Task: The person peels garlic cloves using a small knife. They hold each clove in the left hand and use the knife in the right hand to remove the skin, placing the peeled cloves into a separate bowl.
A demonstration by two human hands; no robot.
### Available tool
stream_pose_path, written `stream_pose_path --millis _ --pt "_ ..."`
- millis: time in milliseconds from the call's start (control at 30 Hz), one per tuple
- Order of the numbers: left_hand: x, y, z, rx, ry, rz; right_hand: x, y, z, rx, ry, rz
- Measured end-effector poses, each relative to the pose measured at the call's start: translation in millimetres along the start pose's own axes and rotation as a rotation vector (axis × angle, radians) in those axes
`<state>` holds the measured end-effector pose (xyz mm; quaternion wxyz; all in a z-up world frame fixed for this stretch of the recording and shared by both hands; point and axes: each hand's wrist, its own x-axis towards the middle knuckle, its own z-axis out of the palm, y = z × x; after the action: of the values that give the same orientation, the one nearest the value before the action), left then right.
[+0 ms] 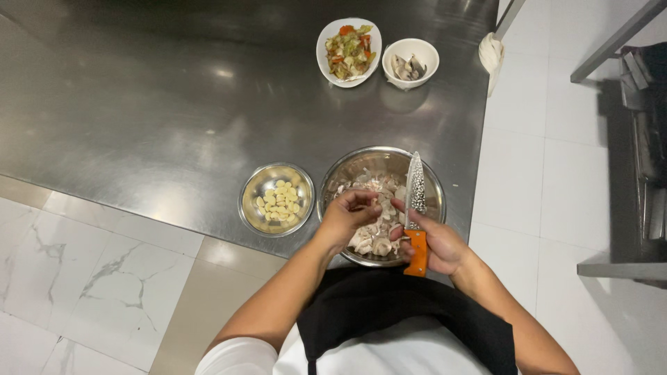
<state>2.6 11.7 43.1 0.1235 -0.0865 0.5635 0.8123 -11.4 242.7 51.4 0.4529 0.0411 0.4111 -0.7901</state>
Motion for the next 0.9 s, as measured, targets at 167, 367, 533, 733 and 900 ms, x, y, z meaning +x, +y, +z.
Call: stream_pose_path --millis 167,367,533,733,900 --pt "6 24 0 -0.048 0.032 -0.039 -12 -10 1 -0.227 -0.003 -0.260" --pt "3 33 5 -0.230 -0.087 0.012 -23 -16 24 -0.978 0.189 -0.562" --pt "-2 32 7 -0.304 -0.142 0.011 -24 -22 44 -1.278 0.271 -0.600" --pt "-4 29 9 -0.220 -0.125 -0.011 -24 -24 50 -1.279 0.288 -0.518" --pt "-8 39 14 0.013 -0.094 -0.004 -24 -24 49 -1.282 0.217 -0.613"
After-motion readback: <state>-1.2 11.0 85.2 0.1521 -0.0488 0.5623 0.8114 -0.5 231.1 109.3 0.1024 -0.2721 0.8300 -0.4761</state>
